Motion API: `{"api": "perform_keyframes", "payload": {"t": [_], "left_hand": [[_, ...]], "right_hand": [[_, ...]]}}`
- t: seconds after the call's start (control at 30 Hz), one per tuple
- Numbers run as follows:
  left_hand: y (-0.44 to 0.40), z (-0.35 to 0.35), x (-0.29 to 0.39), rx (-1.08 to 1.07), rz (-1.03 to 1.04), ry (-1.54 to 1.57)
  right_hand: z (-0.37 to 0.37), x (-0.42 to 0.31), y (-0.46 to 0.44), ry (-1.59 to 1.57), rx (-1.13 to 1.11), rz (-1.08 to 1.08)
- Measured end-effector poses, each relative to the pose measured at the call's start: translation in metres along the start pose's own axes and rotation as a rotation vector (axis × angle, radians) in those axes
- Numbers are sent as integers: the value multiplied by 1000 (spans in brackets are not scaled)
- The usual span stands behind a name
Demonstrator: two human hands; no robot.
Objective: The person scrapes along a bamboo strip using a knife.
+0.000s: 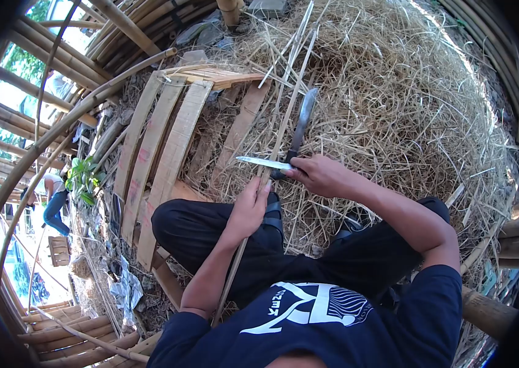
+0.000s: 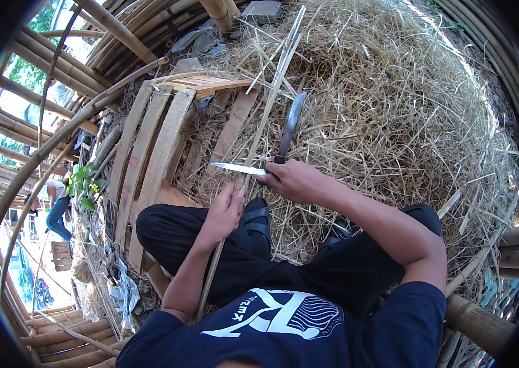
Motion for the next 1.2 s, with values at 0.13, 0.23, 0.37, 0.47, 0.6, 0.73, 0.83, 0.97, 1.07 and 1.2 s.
{"api": "perform_keyframes", "payload": {"t": [0.13,0.23,0.37,0.47,0.6,0.73,0.83,0.97,1.07,1.2], "left_hand": [[5,-1,9,2,-36,-18],[8,-1,16,17,-9,-61],[15,-3,34,110,16,-334],[15,-4,29,107,18,-392],[14,-3,20,94,38,-402],[50,-7,5,-49,-46,-317],[48,-9,-15,-122,-271,116],[31,9,7,-206,-373,387],[33,13,15,-240,-392,493],[34,12,14,-242,-385,591]], "right_hand": [[-1,4,-2,52,-14,28],[-1,7,-2,85,-9,53],[4,18,-3,72,12,26],[16,35,-4,129,-16,35],[22,77,-14,114,-23,211],[-95,213,31,179,192,742],[-147,219,53,181,576,708],[-116,143,17,-50,439,588],[-71,78,-5,-57,187,387],[-38,23,-4,-64,134,182]]}}
Point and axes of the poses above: each hand's wrist, its own y-axis away from the middle knuckle, its own z-axis out of the palm, x = y × z, the point moved 7 cm from there along -y, towards the middle knuckle, and after that the axes turned 5 degrees about -z, right-handed, at the moved point
